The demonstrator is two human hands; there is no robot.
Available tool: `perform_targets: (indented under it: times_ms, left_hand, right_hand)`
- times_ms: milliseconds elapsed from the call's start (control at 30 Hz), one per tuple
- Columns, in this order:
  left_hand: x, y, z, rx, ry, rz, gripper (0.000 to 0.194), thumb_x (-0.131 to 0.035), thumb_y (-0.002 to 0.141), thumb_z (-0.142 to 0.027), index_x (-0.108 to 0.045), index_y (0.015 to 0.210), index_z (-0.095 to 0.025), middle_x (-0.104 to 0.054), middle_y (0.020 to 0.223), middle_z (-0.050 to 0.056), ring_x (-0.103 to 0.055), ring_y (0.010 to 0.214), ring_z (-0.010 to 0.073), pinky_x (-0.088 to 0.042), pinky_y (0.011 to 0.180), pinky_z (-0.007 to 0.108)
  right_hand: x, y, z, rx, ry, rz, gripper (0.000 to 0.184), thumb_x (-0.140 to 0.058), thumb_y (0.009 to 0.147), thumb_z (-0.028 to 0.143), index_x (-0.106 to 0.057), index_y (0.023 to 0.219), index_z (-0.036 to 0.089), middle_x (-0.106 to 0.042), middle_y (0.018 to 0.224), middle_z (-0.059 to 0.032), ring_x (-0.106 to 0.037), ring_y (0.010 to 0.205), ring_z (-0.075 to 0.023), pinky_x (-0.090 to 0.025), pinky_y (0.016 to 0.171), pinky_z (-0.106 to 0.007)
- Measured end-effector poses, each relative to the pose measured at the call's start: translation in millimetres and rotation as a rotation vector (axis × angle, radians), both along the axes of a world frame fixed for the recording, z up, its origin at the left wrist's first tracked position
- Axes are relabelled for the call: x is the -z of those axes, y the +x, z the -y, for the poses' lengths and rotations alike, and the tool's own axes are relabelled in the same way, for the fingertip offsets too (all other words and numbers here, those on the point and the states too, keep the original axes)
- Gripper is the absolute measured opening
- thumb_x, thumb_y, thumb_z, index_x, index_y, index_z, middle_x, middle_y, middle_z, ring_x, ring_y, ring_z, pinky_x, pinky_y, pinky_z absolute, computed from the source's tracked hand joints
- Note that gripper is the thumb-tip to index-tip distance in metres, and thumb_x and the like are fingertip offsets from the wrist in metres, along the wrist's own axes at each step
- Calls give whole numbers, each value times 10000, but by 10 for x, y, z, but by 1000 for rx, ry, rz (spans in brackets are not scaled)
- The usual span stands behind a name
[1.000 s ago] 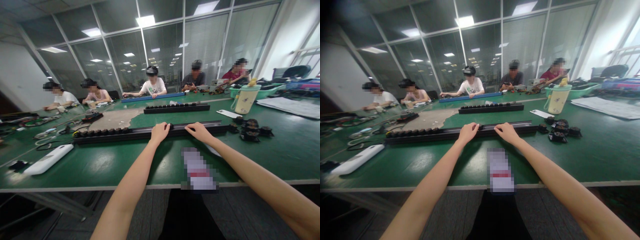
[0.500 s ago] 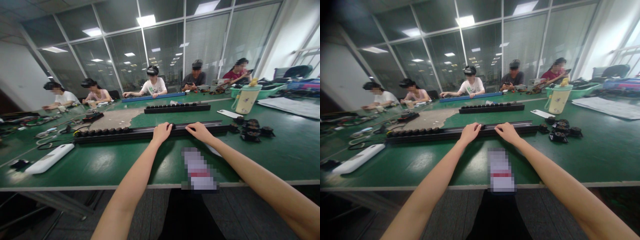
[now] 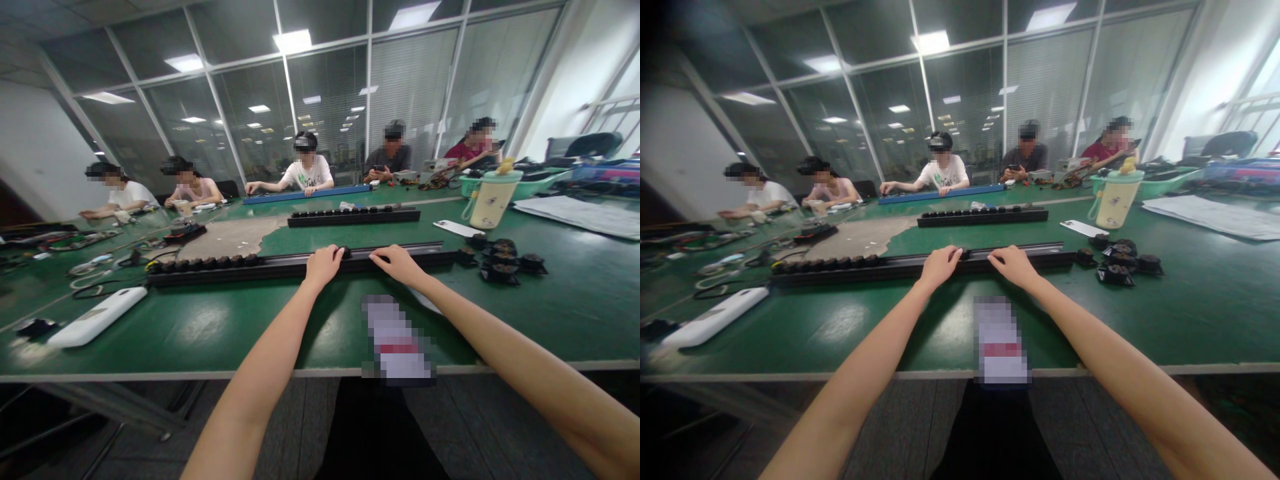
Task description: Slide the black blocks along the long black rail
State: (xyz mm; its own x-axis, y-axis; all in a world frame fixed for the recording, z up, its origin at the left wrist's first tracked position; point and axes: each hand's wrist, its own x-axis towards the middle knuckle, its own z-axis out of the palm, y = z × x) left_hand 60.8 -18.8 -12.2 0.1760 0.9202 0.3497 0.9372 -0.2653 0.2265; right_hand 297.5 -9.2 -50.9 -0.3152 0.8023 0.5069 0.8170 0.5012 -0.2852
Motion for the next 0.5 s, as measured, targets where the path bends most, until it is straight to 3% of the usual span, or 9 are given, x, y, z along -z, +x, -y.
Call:
perform_targets:
  times_ms: [167, 500]
  left_hand:
    - [-1, 4, -6, 4, 11, -3, 446, -349, 1082, -489, -720, 1158, -253, -767, 1120, 85, -699, 1054, 241, -474, 891, 321]
    - [14, 30, -18, 40, 44, -62, 430, -339, 1095, -428, -710, 1169, -224, -774, 1134, 80, -682, 1102, 222, -357, 1026, 365]
  right_hand:
    - [5, -1, -1, 5, -4, 0, 321, -499, 1028, 361, -791, 1075, 235, -784, 1153, -62, -683, 1060, -284, -480, 999, -406]
    - [-3, -3, 2, -1, -6, 9, 339, -482, 1033, 368, -792, 1082, 239, -783, 1162, -60, -691, 1059, -279, -480, 1004, -408]
